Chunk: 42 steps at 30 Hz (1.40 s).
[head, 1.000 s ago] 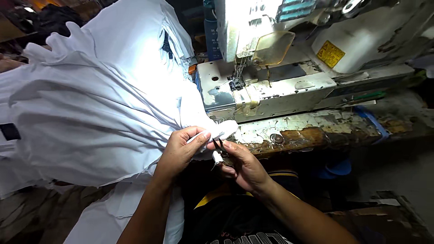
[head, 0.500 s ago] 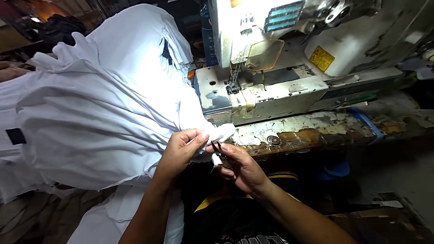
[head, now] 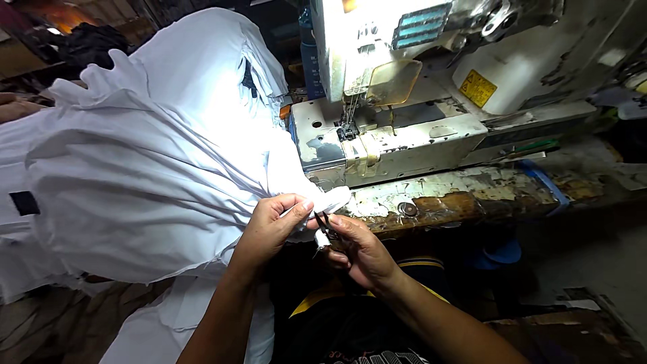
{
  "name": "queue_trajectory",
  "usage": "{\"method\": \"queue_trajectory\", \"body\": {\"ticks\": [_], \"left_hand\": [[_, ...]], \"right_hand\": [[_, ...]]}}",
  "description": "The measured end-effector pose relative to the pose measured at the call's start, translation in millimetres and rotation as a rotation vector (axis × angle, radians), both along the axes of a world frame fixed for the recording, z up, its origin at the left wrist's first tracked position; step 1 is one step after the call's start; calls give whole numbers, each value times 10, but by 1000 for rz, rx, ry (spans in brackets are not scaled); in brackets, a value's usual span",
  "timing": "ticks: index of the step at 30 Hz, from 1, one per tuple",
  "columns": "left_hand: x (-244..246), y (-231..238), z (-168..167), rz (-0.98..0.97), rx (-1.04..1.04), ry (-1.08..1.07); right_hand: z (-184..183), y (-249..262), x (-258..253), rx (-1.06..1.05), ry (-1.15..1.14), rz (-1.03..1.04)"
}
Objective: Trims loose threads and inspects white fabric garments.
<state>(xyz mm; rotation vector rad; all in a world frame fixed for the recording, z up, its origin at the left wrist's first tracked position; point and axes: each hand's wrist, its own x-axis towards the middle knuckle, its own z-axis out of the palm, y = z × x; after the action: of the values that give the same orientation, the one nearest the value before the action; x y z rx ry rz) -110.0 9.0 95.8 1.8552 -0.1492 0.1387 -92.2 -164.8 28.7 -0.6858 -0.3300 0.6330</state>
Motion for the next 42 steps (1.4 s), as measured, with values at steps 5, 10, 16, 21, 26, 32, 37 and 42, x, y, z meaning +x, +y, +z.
{"method": "queue_trajectory", "body": {"ticks": [5, 10, 16, 21, 26, 32, 37, 42], "left_hand": [[-17, 10, 9, -39, 2, 24], [-12, 19, -31, -55, 8, 34], [-23, 63, -12, -23, -76, 83], [-49, 43, 32, -28, -117, 67], [-64, 19, 72, -18, -99, 64], [-69, -4, 95, -26, -110, 65], [-82, -11, 99, -28, -134, 70], [-93, -7, 95, -38, -128, 84]], "right_hand": [[30, 22, 8, 5, -6, 3], [20, 22, -22, 81, -66, -53], [-93, -127, -14, -72, -284, -63], [-35, -85, -71, -343, -563, -385], [-36, -47, -63, -384, -647, -444], [-26, -35, -61, -397, -666, -472], [-23, -30, -81, -395, -662, -479], [-11, -31, -98, -358, -670, -488]]}}
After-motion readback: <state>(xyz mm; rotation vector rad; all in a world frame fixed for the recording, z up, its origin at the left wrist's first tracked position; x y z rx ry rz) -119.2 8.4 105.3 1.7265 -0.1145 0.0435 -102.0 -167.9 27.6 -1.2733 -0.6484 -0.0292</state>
